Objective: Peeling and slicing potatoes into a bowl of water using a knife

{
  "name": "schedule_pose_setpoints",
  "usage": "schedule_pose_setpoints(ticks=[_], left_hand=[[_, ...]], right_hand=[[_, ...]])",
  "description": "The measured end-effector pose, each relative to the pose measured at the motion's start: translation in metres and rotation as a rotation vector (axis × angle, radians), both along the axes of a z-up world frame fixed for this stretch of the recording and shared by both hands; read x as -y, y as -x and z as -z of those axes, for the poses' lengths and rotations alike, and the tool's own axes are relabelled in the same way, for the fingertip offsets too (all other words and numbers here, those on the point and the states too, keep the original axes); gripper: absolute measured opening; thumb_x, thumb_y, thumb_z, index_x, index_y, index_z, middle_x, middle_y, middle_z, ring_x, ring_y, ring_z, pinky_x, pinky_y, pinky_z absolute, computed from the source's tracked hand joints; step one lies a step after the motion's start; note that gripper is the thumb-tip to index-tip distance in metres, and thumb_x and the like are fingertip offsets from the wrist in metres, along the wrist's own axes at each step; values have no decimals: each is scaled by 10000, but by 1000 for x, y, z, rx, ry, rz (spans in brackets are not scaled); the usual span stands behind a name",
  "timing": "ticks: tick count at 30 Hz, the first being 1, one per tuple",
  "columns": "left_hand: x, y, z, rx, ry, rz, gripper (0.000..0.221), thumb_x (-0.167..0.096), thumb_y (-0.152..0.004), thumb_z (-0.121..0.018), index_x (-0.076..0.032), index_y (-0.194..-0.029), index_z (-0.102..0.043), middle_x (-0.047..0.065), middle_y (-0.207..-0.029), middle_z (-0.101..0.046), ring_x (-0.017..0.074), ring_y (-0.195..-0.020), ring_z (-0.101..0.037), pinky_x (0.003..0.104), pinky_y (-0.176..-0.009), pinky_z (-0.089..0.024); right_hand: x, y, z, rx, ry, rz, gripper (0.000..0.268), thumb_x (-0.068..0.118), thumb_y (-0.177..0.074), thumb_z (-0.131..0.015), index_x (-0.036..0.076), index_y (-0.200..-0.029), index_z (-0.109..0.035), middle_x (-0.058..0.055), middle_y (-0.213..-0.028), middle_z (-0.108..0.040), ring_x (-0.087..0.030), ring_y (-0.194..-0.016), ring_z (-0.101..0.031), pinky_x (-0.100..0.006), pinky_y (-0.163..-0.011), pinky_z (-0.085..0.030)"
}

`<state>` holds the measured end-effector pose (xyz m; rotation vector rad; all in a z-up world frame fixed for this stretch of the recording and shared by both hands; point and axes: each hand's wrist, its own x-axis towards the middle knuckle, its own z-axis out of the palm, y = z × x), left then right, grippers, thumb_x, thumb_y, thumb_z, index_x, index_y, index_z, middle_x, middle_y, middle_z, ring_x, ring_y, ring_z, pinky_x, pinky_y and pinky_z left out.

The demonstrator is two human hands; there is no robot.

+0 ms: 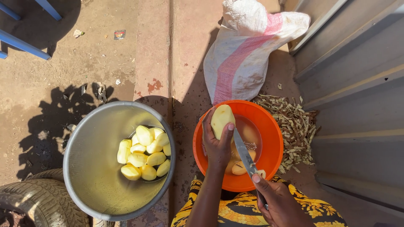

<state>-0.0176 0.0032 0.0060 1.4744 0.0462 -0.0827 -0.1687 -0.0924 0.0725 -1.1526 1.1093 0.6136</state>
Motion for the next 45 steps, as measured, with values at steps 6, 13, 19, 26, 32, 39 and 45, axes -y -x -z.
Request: schedule_pose_setpoints(ticks=[6, 13, 19, 26, 32, 39, 45], left_hand=[[2, 3, 4, 93, -88, -16, 755, -583, -855, -671, -136, -1443, -513, 73, -1404, -571, 245, -1269, -590, 412, -979, -561], [8, 4, -4, -97, 101, -15, 750, -530, -825, -689, -143, -1439, -498, 83, -1375, -565, 236, -1196, -616, 392, -905, -601], [9, -6, -12, -464, 507, 13, 575, -419, -862, -654, -132, -1346, -534, 111, -1150, -670, 244, -990, -679, 376, -777, -595], [9, -10, -10, -726, 726, 99, 612, -214, -767, -700, -82, -1352, -579, 169, -1125, -676, 311, -979, -655, 458, -777, -558], [5, -17, -3, -747, 790, 180, 442, -327, -922, -645, -26, -1245, -644, 194, -1158, -709, 357, -1040, -685, 512, -901, -567], [11, -12, 25, -726, 780, 298, 325, -233, -940, -761, 53, -1074, -683, 279, -886, -679, 274, -570, -569, 366, -403, -459], [16, -10, 32, -760, 801, 323, 310, -231, -951, -747, 74, -979, -699, 306, -865, -710, 327, -473, -586, 371, -347, -459]], right_hand=[[-17, 13, 16, 109, -457, 366, 669, 560, -1029, -583, 30, -631, -493, -109, -416, -281, -201, -302, -199, -337, -348, -195], [-18, 26, 16, 352, -1305, 625, 623, 603, -1081, -368, 125, -699, -484, -59, -484, -376, -172, -340, -313, -319, -396, -361], [-7, 24, 25, 544, -1455, 705, 548, 554, -1111, -340, 142, -783, -492, -35, -584, -485, -142, -383, -393, -285, -458, -458], [31, -18, 47, 562, -597, 424, 570, 526, -1101, -414, 87, -754, -523, -35, -502, -409, -125, -308, -337, -305, -323, -371], [35, -43, 62, 646, 200, -101, 456, 481, -988, -561, 44, -883, -635, -68, -553, -471, -176, -446, -440, -341, -473, -403], [59, -61, 98, 932, 656, -530, 294, 284, -1005, -687, -4, -1009, -745, -234, -799, -721, -424, -773, -743, -470, -677, -612], [62, -61, 98, 939, 681, -579, 323, 327, -1010, -666, 24, -951, -760, -209, -750, -692, -384, -677, -720, -446, -630, -595]])
